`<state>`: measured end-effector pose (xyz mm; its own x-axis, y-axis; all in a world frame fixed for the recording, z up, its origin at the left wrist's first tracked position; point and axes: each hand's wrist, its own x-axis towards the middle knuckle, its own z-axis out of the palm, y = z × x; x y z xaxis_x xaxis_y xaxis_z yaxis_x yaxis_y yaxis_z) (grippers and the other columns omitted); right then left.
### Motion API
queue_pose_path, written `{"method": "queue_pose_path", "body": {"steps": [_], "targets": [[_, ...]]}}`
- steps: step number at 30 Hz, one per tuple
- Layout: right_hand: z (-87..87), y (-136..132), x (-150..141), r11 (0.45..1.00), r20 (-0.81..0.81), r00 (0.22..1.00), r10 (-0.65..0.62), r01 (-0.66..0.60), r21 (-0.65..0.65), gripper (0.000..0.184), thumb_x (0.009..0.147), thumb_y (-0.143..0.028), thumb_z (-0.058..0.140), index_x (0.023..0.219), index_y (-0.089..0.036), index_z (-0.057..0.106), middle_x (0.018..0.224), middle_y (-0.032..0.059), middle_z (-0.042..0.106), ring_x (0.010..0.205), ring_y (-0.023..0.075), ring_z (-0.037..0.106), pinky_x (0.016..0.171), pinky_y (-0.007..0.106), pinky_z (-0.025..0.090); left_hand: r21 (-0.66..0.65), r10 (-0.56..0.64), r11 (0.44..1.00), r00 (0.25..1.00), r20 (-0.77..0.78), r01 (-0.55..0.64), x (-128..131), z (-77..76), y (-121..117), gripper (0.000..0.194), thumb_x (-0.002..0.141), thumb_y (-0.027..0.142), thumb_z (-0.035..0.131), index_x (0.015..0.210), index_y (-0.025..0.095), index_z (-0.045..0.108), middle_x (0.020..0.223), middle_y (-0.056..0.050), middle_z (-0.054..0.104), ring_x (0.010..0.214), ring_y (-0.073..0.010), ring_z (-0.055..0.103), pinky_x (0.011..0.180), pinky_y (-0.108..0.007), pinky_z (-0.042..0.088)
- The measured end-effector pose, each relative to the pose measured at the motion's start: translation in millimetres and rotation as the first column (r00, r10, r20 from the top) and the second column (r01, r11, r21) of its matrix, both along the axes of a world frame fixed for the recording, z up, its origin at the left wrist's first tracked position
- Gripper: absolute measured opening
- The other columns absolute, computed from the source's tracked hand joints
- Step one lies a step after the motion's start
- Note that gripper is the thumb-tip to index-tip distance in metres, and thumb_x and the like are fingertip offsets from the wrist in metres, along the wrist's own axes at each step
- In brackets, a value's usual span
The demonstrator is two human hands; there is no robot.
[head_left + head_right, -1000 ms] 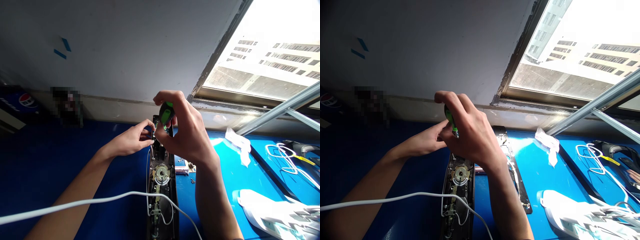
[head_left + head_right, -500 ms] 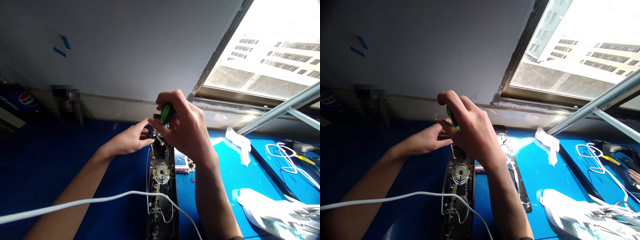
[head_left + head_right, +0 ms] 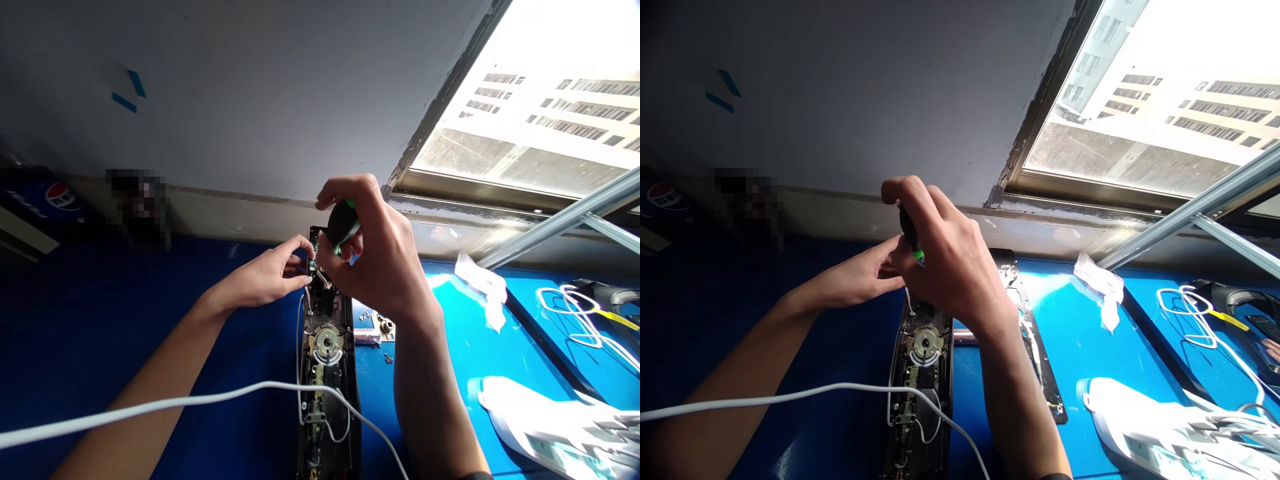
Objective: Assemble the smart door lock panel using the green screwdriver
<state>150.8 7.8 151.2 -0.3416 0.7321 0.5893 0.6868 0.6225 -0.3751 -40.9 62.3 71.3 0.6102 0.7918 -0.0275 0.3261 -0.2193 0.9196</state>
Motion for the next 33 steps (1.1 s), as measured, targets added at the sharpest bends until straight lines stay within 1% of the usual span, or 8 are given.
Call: {"method": "queue_pose_path", "body": {"steps": [6,11,16,20,23,25,28,33], "targets": [[-6.0,0.3,-0.5,0.999,-0.021,1.0,-0.014,0.016,0.052,0.039,0.091,-0.012,0.065,0.122,-0.031,0.052,0.113,0.0016,0.071,0.082,0.0169,0.069,0.072,0.033,0.059,-0.007,0.016,1.0,1.0,-0.006,-0.016,-0.3,1.8,-1.7,0.044,0.087,0.036,0.072,0.125,0.025,0.053,0.113,-0.006,0.075,0.117,-0.0315,0.072,0.106,-0.05,0.055],[-7.8,0.4,-1.3,0.999,-0.012,1.0,-0.002,0.003,0.051,0.055,0.081,-0.003,0.062,0.128,-0.03,0.051,0.117,0.0021,0.071,0.082,0.0182,0.068,0.071,0.034,0.058,0.02,0.018,1.0,0.999,-0.041,-0.017,-0.3,3.5,-1.9,0.043,0.088,0.035,0.072,0.125,0.026,0.054,0.113,-0.005,0.076,0.125,-0.0322,0.068,0.109,-0.049,0.053],[-6.4,2.0,-0.2,0.996,-0.064,0.998,0.008,-0.002,0.09,0.039,0.091,-0.009,0.063,0.122,-0.03,0.053,0.112,0.0001,0.072,0.078,0.0148,0.068,0.075,0.033,0.06,0.057,0.007,0.998,0.998,-0.056,-0.003,-3.8,0.4,-0.1,0.048,0.089,0.038,0.071,0.132,0.027,0.052,0.119,-0.007,0.074,0.112,-0.0305,0.073,0.101,-0.047,0.058],[0.7,-2.6,1.3,0.998,-0.11,0.994,-0.008,0.015,0.068,0.035,0.09,-0.006,0.059,0.114,-0.031,0.053,0.109,0.0013,0.073,0.072,0.015,0.067,0.073,0.036,0.061,0.229,0.067,0.973,0.988,-0.137,-0.034,-8.2,3.9,-1.2,0.058,0.087,0.045,0.075,0.14,0.032,0.054,0.141,-0.007,0.06,0.111,-0.0289,0.069,0.096,-0.044,0.059],[4.2,-6.0,3.5,0.986,-0.244,0.97,-0.019,0.058,0.153,0.035,0.087,-0.009,0.063,0.111,-0.032,0.052,0.101,0.001,0.072,0.066,0.0154,0.065,0.062,0.036,0.059,0.422,0.122,0.906,0.979,-0.164,-0.042,-5.4,11.8,-4.7,0.049,0.086,0.047,0.078,0.129,0.029,0.066,0.129,-0.006,0.065,0.107,-0.0272,0.067,0.096,-0.04,0.056],[5.0,-6.7,6.5,0.974,-0.323,0.946,0.008,0.066,0.219,0.034,0.085,-0.01,0.065,0.108,-0.032,0.051,0.096,0.0003,0.068,0.07,0.0172,0.068,0.054,0.034,0.055,0.475,0.132,0.878,0.981,-0.145,-0.048,-0.7,15.8,-7.1,0.033,0.089,0.044,0.076,0.115,0.024,0.073,0.113,-0.005,0.072,0.097,-0.0241,0.068,0.088,-0.036,0.056],[5.9,-7.1,12.3,0.965,-0.332,0.942,0.04,0.05,0.257,0.036,0.084,-0.008,0.066,0.107,-0.031,0.05,0.091,-0.0004,0.063,0.084,0.021,0.073,0.049,0.032,0.052,0.488,0.126,0.87,0.988,-0.091,-0.066,6.1,16.4,-9.4,0.019,0.095,0.038,0.07,0.099,0.02,0.077,0.094,-0.003,0.077,0.084,-0.0206,0.07,0.079,-0.031,0.055],[5.9,-9.4,14.3,0.965,-0.35,0.936,0.016,0.077,0.25,0.041,0.083,-0.008,0.07,0.111,-0.032,0.052,0.093,-0.0008,0.065,0.08,0.0194,0.071,0.051,0.033,0.051,0.476,0.121,0.876,0.991,-0.054,-0.081,7.7,12.8,-9.5,0.017,0.095,0.034,0.072,0.098,0.02,0.08,0.097,-0.002,0.083,0.087,-0.0209,0.076,0.078,-0.028,0.055]]}}
